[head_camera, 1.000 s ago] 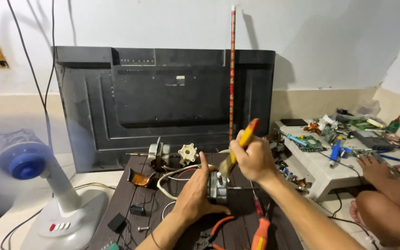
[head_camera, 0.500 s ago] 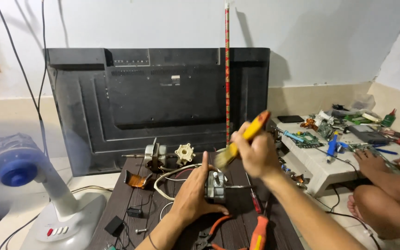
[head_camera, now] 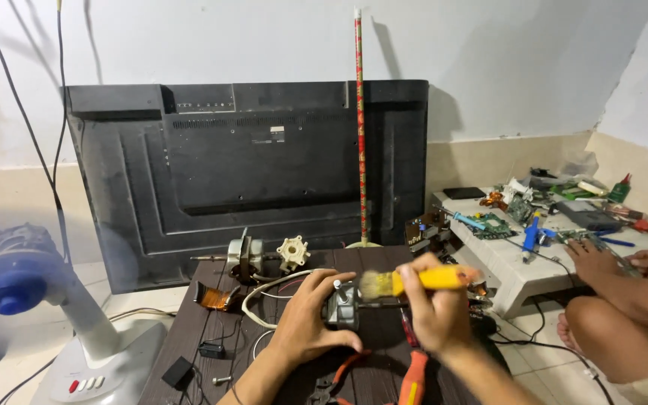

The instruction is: Reassembling an electric motor by connecting internal components and wires using hand tools.

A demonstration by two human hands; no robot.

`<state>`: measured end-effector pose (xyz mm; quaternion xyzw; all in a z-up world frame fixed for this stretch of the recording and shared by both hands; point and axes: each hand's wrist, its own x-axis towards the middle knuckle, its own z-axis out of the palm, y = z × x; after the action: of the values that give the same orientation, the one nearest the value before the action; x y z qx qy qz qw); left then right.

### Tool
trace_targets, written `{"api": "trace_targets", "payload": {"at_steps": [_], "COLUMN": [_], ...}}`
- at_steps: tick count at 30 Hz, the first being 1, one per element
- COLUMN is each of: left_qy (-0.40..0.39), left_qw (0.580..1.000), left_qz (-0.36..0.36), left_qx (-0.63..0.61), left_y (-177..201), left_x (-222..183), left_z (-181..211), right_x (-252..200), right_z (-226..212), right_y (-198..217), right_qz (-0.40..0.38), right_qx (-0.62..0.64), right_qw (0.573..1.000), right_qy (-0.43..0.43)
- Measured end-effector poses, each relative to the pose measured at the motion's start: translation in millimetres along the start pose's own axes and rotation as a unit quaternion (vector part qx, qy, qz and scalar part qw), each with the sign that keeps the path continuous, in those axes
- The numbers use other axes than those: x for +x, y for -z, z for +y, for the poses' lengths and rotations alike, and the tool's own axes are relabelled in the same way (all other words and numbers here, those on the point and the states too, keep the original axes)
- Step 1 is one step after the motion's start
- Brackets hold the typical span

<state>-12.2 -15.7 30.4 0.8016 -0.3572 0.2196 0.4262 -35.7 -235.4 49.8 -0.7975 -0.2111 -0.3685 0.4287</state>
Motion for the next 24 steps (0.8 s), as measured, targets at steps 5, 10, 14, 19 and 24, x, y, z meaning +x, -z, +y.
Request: {"api": "trace_targets", "payload": {"at_steps": [5, 10, 14, 19, 24], "left_qy": [-0.003, 0.057, 0.072, 0.089, 0.159], "left_qw": [0.999, 0.995, 0.992, 0.986, 0.969], "left_qz": [0.02, 0.044, 0.067, 0.099, 0.097], "left_qx": [0.027, -0.069, -0.084, -0.104, -0.164], "left_y": [-6, -9, -5, -4, 1], "left_x": [3, 1, 3, 1, 4], "left_z": [-3, -7, -7, -17, -16], "right_x": [-24, -28, -35, -27, -16], "right_z": [-12, -16, 9, 34, 25], "right_y": [5, -1, -4, -18, -14], "right_qz": [-0.089, -0.097, -0.103, -0.134, -0.047], "right_qx": [0.028, 0.053, -0.038, -0.066, 0.162], "right_qw": [0.99, 0.992, 0.994, 0.988, 0.982], "right_qy": [0.107, 0.056, 0.012, 0.026, -0.091]}}
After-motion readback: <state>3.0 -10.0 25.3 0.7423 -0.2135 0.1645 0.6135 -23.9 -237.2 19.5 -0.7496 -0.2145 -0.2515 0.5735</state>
